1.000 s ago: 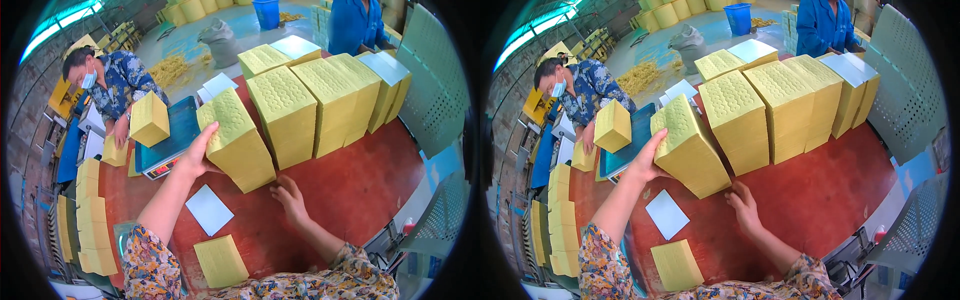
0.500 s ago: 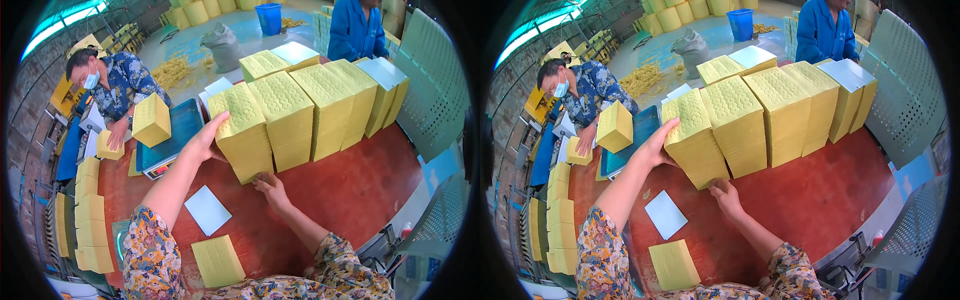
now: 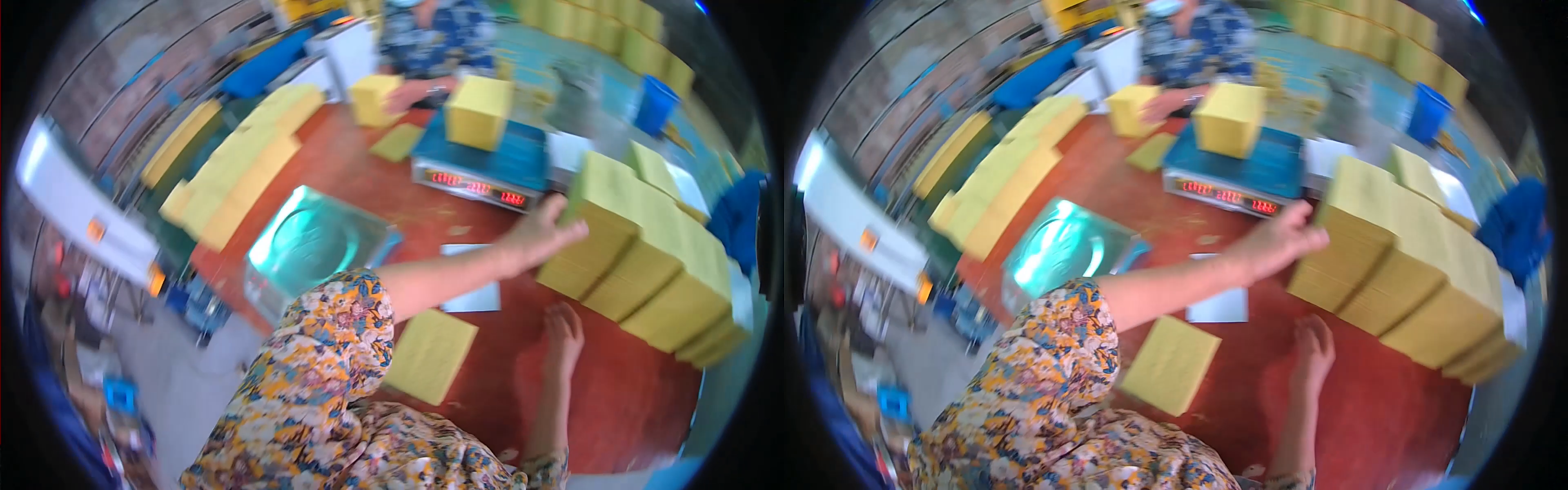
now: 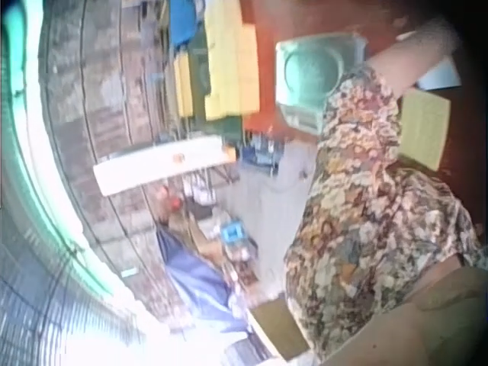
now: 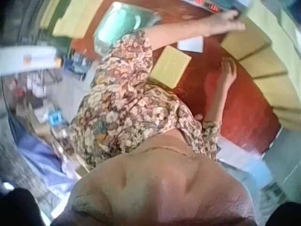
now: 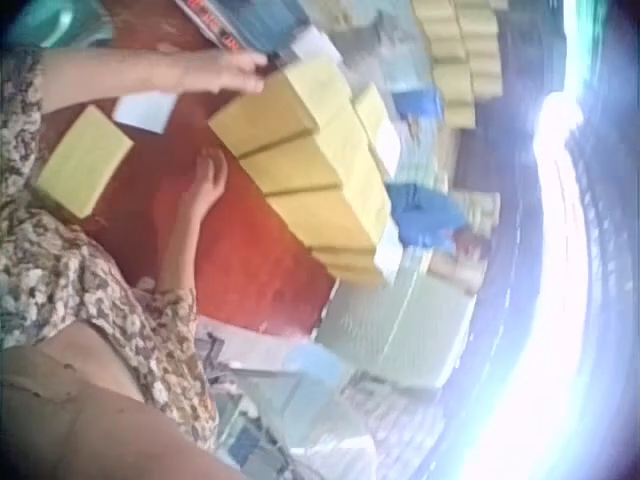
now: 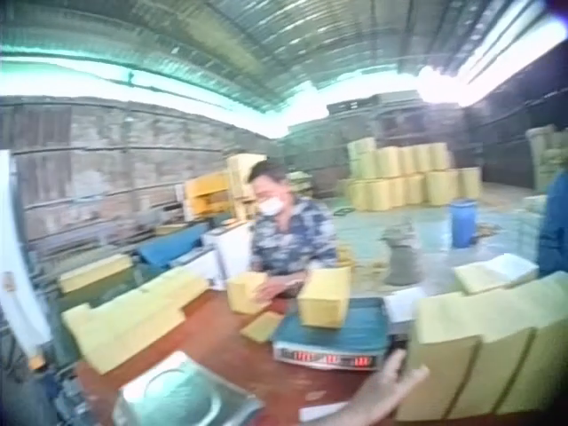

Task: Weighing and checking stacks of yellow embossed paper sheets on a digital scale in a factory production area.

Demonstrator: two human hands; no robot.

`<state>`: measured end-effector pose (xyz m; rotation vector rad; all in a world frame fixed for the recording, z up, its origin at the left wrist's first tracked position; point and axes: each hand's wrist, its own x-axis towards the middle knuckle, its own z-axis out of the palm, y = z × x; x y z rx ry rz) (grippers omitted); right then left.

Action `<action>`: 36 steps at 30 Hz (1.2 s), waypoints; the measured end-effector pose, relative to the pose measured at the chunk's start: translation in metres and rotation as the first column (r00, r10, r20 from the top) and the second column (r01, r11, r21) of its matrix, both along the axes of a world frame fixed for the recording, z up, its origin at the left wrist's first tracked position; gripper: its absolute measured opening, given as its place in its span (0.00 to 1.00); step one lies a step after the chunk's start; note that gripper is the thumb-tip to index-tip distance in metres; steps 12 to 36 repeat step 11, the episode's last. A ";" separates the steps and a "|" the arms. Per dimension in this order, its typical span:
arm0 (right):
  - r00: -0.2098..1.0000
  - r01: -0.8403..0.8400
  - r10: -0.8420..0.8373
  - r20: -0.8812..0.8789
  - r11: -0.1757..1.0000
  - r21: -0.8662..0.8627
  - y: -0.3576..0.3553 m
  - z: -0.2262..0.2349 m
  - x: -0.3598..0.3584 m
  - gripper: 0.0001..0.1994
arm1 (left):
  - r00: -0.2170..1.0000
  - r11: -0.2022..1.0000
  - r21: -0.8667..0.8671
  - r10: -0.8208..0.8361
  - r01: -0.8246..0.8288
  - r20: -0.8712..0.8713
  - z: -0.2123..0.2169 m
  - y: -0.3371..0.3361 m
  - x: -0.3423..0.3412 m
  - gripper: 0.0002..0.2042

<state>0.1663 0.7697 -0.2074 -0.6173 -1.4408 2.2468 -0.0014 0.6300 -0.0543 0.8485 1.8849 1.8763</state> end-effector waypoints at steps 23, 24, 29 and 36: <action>0.759 -0.515 0.586 -0.286 0.808 0.287 -0.223 0.151 0.026 0.15 | 0.862 0.814 -0.343 0.506 -0.468 0.025 -0.005 -0.424 0.092 0.19; 0.759 -0.515 0.586 -0.286 0.808 0.287 -0.223 0.151 0.026 0.15 | 0.862 0.814 -0.343 0.506 -0.468 0.025 -0.005 -0.424 0.092 0.19; 0.759 -0.515 0.586 -0.286 0.808 0.287 -0.223 0.151 0.026 0.15 | 0.862 0.814 -0.343 0.506 -0.468 0.025 -0.005 -0.424 0.092 0.19; 0.759 -0.515 0.586 -0.286 0.808 0.287 -0.223 0.151 0.026 0.15 | 0.862 0.814 -0.343 0.506 -0.468 0.025 -0.005 -0.424 0.092 0.19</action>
